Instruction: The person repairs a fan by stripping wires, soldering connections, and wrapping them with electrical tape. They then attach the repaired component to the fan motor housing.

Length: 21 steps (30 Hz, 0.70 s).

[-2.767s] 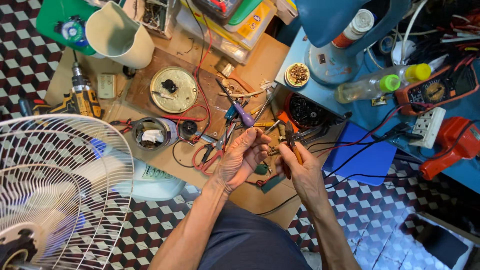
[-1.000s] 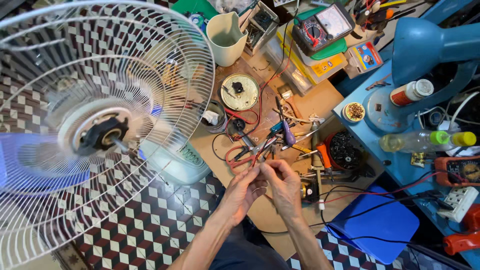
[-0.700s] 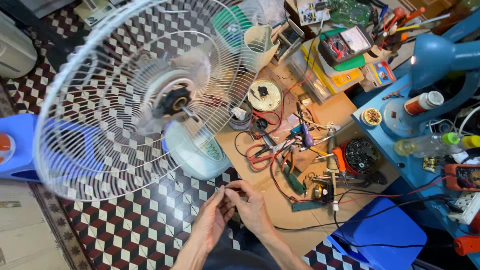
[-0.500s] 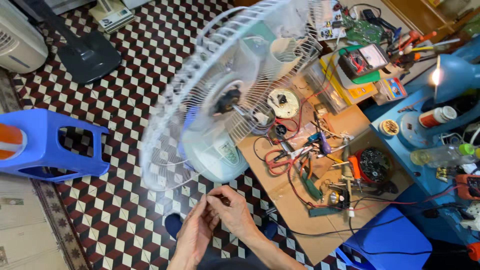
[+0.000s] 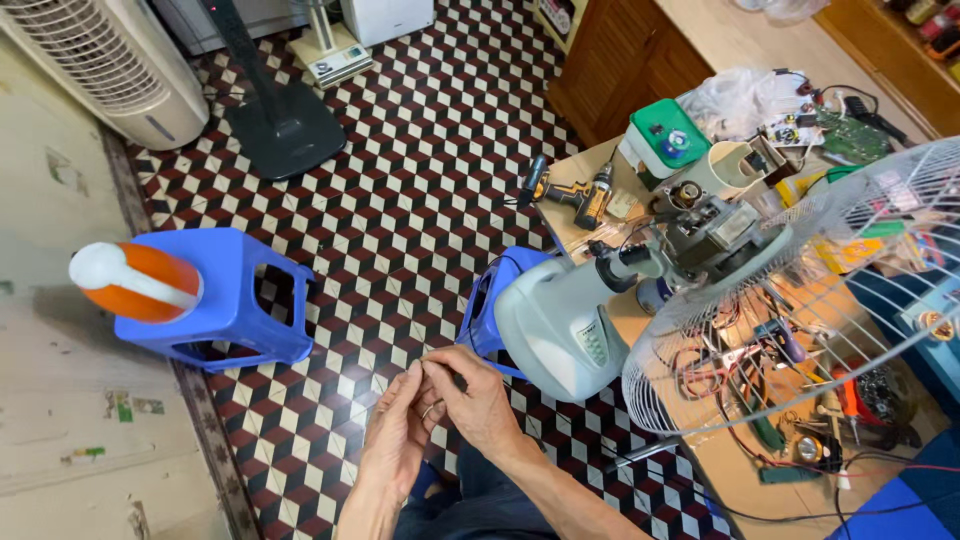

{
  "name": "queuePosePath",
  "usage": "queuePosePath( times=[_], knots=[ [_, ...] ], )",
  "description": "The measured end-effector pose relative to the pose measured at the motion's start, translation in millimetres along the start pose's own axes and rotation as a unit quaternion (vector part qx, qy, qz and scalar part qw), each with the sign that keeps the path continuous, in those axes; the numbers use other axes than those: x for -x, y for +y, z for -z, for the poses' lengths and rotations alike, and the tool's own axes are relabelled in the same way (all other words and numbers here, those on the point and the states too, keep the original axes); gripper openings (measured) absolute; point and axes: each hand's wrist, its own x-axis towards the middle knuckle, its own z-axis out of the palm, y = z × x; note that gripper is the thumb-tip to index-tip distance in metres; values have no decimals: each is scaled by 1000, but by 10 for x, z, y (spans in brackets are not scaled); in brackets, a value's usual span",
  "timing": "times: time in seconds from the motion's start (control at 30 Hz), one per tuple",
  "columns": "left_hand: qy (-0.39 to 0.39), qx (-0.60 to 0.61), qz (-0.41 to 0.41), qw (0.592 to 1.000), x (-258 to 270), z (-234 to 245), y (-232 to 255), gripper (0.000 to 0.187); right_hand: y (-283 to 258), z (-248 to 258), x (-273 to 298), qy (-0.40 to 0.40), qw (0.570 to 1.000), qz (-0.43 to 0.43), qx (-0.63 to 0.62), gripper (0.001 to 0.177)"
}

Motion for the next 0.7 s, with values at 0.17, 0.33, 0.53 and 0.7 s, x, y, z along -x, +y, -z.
queuePosePath(
  times=[0.17,0.33,0.53,0.7],
  knots=[
    [-41,-46,44,997,-659,-375,427,16,116,-29,-685,88,996,-8,-20,17],
    [-61,-133,118,982,-1565,-949,842,20,317,144,-1522,165,981,-60,-77,20],
    [-125,-220,183,950,-2698,-1917,1214,21,311,649,-2610,262,960,-66,-68,23],
    [-178,-274,239,914,-3355,-2598,1148,22,335,1119,-3091,329,942,-67,-15,24]
  ],
)
